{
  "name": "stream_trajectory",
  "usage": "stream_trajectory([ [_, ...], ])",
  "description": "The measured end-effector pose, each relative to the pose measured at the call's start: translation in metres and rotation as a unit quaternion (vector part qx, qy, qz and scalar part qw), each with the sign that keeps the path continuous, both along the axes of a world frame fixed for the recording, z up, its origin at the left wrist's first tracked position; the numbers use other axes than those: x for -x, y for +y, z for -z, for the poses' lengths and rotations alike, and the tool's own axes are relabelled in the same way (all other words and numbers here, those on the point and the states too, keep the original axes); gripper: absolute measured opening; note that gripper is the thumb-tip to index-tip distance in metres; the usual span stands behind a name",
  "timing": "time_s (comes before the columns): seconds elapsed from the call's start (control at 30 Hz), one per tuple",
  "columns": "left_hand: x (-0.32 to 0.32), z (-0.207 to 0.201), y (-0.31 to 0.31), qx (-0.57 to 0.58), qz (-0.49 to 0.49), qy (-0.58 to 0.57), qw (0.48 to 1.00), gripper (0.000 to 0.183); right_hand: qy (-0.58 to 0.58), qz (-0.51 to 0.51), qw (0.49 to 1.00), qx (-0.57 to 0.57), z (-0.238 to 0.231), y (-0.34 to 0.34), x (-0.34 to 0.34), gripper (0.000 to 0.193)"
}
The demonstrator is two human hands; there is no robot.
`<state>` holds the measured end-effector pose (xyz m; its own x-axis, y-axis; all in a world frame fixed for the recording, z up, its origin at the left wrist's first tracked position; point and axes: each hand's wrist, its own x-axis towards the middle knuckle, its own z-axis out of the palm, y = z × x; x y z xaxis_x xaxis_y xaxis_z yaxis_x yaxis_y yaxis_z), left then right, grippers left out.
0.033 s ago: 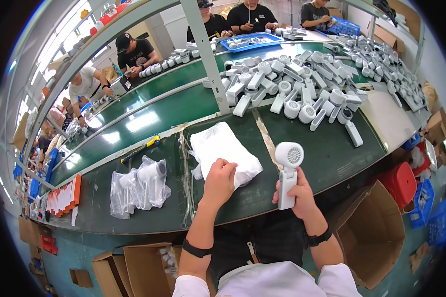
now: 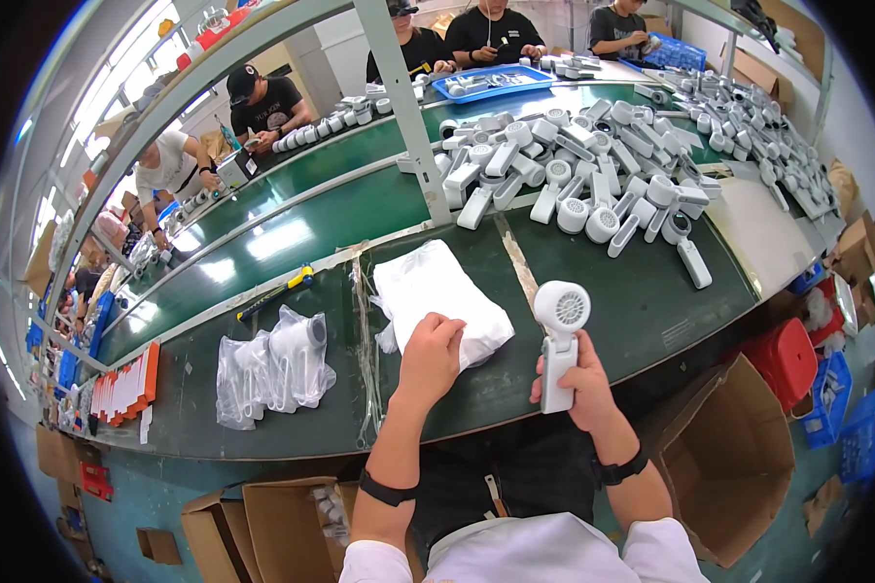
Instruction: The person moves several bagged fans from the table into a box, then individually bags more fans from a pile and sets them on the table. Finally, they gather the newly bagged fans and place them into the box.
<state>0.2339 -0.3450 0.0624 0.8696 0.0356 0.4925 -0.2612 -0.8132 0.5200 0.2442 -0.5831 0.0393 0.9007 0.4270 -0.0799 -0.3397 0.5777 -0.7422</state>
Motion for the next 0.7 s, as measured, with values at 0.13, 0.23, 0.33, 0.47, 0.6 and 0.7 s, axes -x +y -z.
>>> stream_trajectory([
  [0.13, -0.002, -0.002, 0.004, 0.078, -0.003, 0.002, 0.997, 0.012, -0.044, -0.006, 0.995, 0.085, -0.006, 0.017, 0.012, 0.053],
  [0.23, -0.001, -0.005, 0.008, 0.118, -0.019, 0.0, 0.993, 0.013, -0.052, -0.032, 0.99, 0.131, -0.011, 0.02, 0.016, 0.045],
  [0.33, -0.002, -0.009, 0.008, 0.18, -0.034, 0.03, 0.983, 0.015, -0.068, -0.075, 0.981, 0.167, -0.013, 0.016, 0.014, 0.045],
  [0.47, 0.0, -0.021, 0.005, 0.147, -0.032, 0.055, 0.987, 0.021, -0.143, -0.142, 0.936, 0.289, -0.021, 0.008, 0.006, 0.053],
  [0.6, 0.007, -0.014, 0.01, 0.043, -0.038, 0.029, 0.998, 0.027, -0.237, -0.209, 0.842, 0.438, -0.035, 0.003, -0.007, 0.073],
  [0.7, 0.012, -0.014, 0.007, 0.002, -0.069, 0.138, 0.988, 0.031, -0.279, -0.198, 0.81, 0.476, -0.026, -0.003, -0.014, 0.078],
])
